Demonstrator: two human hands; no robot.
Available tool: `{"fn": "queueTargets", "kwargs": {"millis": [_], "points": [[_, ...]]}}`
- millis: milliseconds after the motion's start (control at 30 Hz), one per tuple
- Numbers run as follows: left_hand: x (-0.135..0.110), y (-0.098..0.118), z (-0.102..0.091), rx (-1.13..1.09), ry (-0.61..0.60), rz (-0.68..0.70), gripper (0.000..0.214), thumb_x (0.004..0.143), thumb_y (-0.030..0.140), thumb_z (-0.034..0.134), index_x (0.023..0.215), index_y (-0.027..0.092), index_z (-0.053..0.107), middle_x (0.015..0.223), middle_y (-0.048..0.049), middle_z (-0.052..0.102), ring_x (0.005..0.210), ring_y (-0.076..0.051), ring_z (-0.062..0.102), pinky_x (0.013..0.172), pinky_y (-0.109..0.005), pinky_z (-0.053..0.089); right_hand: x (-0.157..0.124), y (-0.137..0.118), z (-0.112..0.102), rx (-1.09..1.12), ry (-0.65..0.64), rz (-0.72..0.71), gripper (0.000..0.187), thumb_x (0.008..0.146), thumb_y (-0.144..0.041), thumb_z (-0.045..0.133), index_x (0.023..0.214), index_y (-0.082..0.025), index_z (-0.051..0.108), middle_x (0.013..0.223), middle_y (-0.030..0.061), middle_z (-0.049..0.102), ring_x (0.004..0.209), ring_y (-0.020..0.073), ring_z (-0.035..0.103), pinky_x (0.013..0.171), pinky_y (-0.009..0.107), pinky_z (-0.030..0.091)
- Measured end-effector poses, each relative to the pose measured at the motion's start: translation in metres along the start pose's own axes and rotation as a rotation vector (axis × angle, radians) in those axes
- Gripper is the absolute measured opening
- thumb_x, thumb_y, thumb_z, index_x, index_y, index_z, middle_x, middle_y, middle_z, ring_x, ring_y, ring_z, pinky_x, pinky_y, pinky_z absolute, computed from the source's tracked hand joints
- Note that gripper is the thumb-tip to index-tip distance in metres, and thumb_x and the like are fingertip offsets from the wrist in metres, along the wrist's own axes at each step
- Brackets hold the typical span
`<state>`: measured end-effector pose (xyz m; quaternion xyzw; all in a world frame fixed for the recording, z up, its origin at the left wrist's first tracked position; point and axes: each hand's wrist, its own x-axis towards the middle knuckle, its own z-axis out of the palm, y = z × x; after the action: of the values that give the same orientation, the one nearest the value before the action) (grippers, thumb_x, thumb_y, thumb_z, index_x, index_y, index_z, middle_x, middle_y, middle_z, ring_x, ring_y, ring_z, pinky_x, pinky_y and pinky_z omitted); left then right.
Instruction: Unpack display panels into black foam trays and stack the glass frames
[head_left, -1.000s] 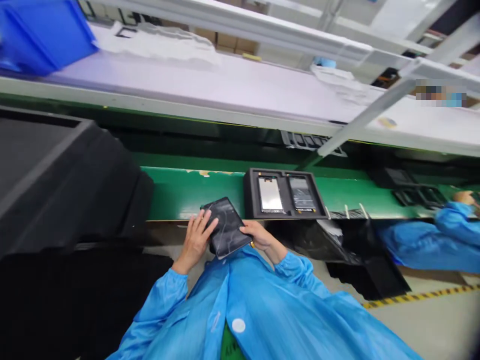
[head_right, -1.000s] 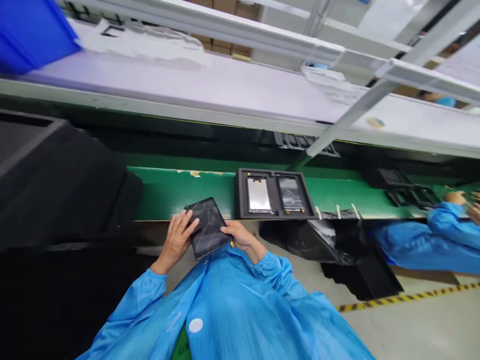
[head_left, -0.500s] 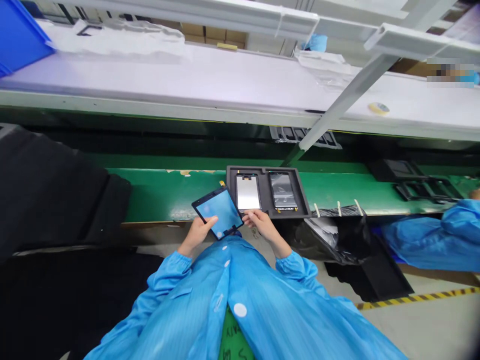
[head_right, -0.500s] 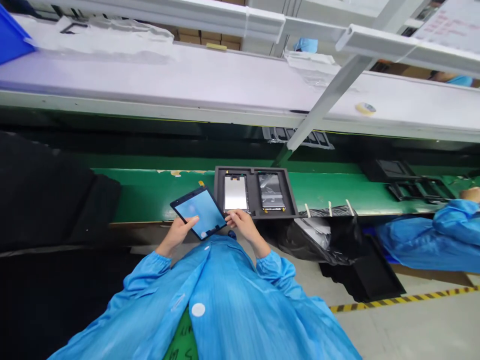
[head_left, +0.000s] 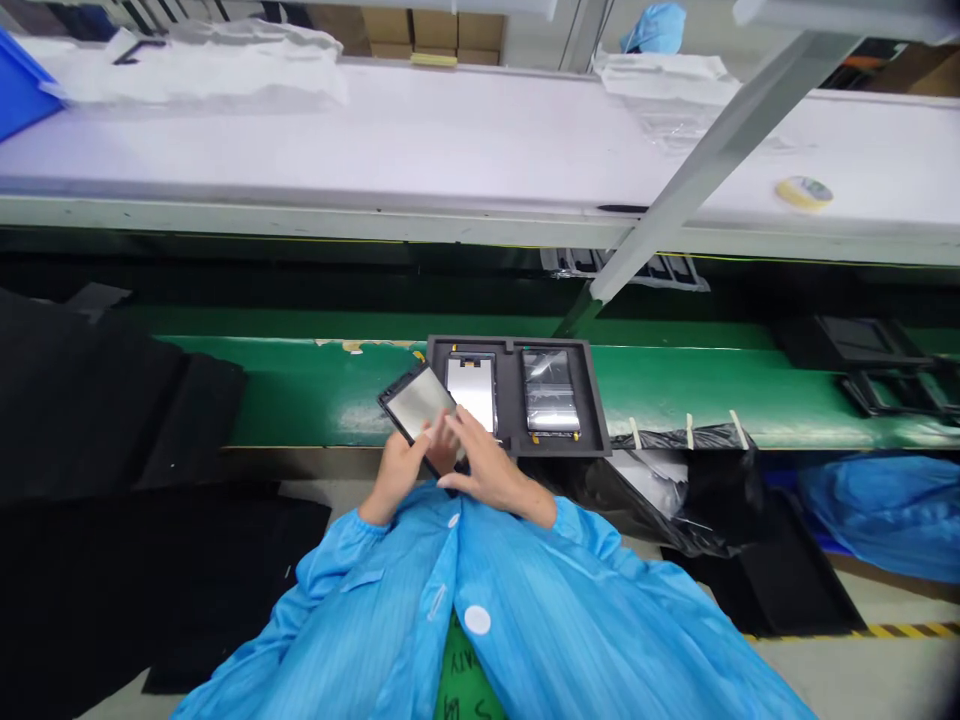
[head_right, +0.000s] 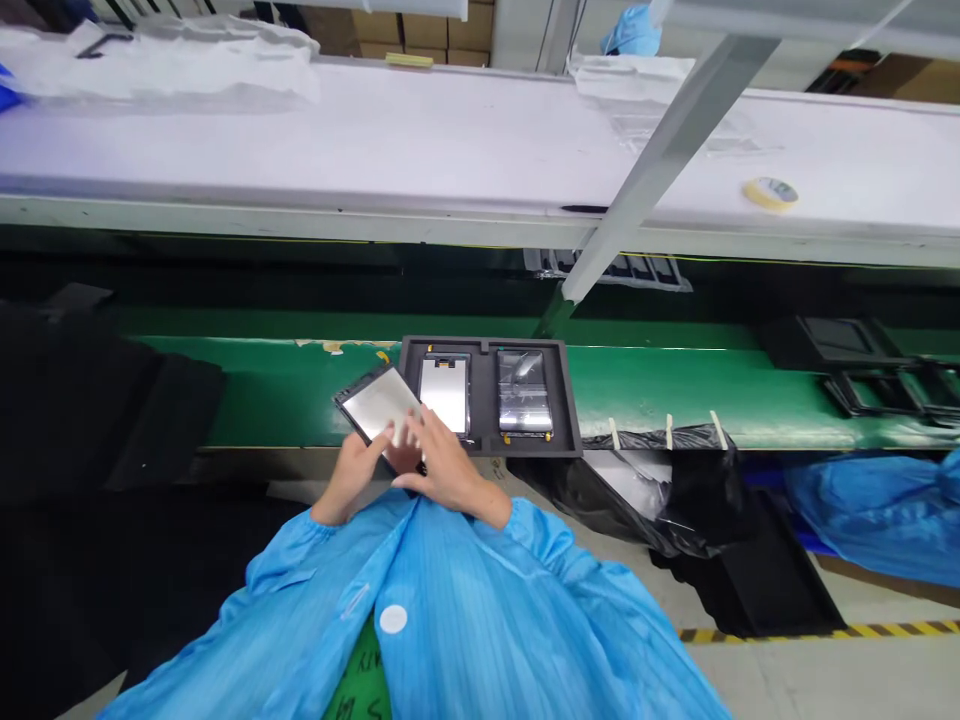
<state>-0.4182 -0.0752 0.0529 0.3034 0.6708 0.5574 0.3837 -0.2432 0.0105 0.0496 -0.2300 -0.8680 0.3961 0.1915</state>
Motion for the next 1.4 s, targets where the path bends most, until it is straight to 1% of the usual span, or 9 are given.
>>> {"fn": "queueTargets", "kwargs": {"millis": [100, 200, 267, 500, 667, 833, 1100, 1233, 1400], "points": [[-0.009, 0.004, 0.01, 0.119, -0.099, 0.123, 0.051, 0.09, 0.053, 0.062, 0.125, 0.016, 0.068, 0.129, -0.0126, 0.071, 0.124, -0.03, 0.063, 0.109, -0.044, 0.048, 0.008, -0.005, 0.008, 0.057, -0.055, -0.044, 0.078, 0.092, -0.036, 0.067, 0.159, -0.019, 0.03, 0.161, 0.0191, 0.036, 0.151, 0.0317, 0.032, 0.122, 0.055, 0.033], [-0.003, -0.01, 0.011, 0.145, -0.163, 0.19, 0.062, 0.091, 0.053, 0.061, 0.145, 0.023, 0.053, 0.158, -0.0118, 0.046, 0.146, -0.029, 0.042, 0.122, -0.045, 0.035, 0.012, 0.013, 0.009, 0.206, 0.094, 0.118, 0.047, 0.099, -0.022, 0.045, 0.145, -0.017, 0.048, 0.132, 0.0147, 0.065, 0.123, 0.0257, 0.062, 0.108, 0.047, 0.049], [0.009, -0.028, 0.014, 0.129, -0.099, 0.131, 0.066, 0.091, 0.05, 0.063, 0.15, 0.024, 0.046, 0.165, -0.0118, 0.036, 0.152, -0.029, 0.033, 0.124, -0.048, 0.03, 0.013, 0.033, 0.01, 0.316, 0.207, 0.227, 0.04, 0.097, -0.026, 0.048, 0.135, -0.018, 0.056, 0.12, 0.0105, 0.07, 0.112, 0.0243, 0.066, 0.103, 0.043, 0.053], [0.074, -0.071, 0.052, 0.007, 0.092, -0.102, 0.045, 0.09, 0.018, 0.056, 0.135, 0.015, 0.058, 0.141, -0.0168, 0.063, 0.132, -0.025, 0.059, 0.116, -0.044, 0.043, 0.029, 0.099, 0.023, 0.414, 0.44, 0.482, 0.052, 0.086, -0.026, 0.058, 0.137, -0.019, 0.053, 0.13, 0.0106, 0.066, 0.12, 0.0245, 0.061, 0.109, 0.043, 0.046], [0.102, -0.08, 0.069, 0.107, 0.176, -0.124, 0.043, 0.087, 0.012, 0.056, 0.13, 0.014, 0.063, 0.141, -0.0176, 0.063, 0.132, -0.026, 0.059, 0.116, -0.045, 0.042, 0.047, 0.125, 0.016, 0.058, 0.318, 0.588, 0.05, 0.083, -0.024, 0.063, 0.132, -0.013, 0.061, 0.114, 0.0138, 0.066, 0.102, 0.0262, 0.065, 0.098, 0.042, 0.052], [0.105, -0.083, 0.075, 0.206, 0.176, -0.075, 0.041, 0.083, 0.011, 0.06, 0.123, 0.015, 0.067, 0.14, -0.0161, 0.062, 0.136, -0.027, 0.053, 0.12, -0.045, 0.035, 0.058, 0.142, 0.006, -0.128, 0.231, 0.631, 0.057, 0.086, -0.027, 0.061, 0.14, -0.01, 0.057, 0.114, 0.0136, 0.06, 0.089, 0.0219, 0.064, 0.093, 0.037, 0.053], [0.102, -0.082, 0.076, 0.281, 0.106, -0.077, 0.045, 0.083, 0.014, 0.061, 0.128, 0.017, 0.064, 0.149, -0.0163, 0.056, 0.143, -0.029, 0.046, 0.122, -0.047, 0.031, 0.049, 0.143, 0.011, -0.241, 0.206, 0.539, 0.064, 0.088, -0.027, 0.059, 0.148, -0.009, 0.047, 0.126, 0.0177, 0.053, 0.123, 0.0295, 0.053, 0.111, 0.041, 0.043], [0.098, -0.08, 0.077, 0.295, 0.067, -0.071, 0.044, 0.082, 0.019, 0.065, 0.126, 0.017, 0.066, 0.155, -0.0183, 0.049, 0.148, -0.031, 0.038, 0.123, -0.05, 0.027, 0.041, 0.14, 0.015, -0.21, 0.293, 0.447, 0.062, 0.086, -0.023, 0.059, 0.146, -0.01, 0.05, 0.137, 0.0189, 0.044, 0.129, 0.0312, 0.047, 0.114, 0.046, 0.04], [0.099, -0.075, 0.078, 0.301, 0.026, -0.08, 0.044, 0.077, 0.026, 0.072, 0.121, 0.019, 0.067, 0.158, -0.019, 0.045, 0.151, -0.034, 0.033, 0.123, -0.055, 0.023, 0.043, 0.137, 0.008, -0.233, 0.202, 0.478, 0.056, 0.09, -0.021, 0.053, 0.145, -0.007, 0.051, 0.136, 0.0221, 0.048, 0.129, 0.0336, 0.046, 0.114, 0.051, 0.04]]}}
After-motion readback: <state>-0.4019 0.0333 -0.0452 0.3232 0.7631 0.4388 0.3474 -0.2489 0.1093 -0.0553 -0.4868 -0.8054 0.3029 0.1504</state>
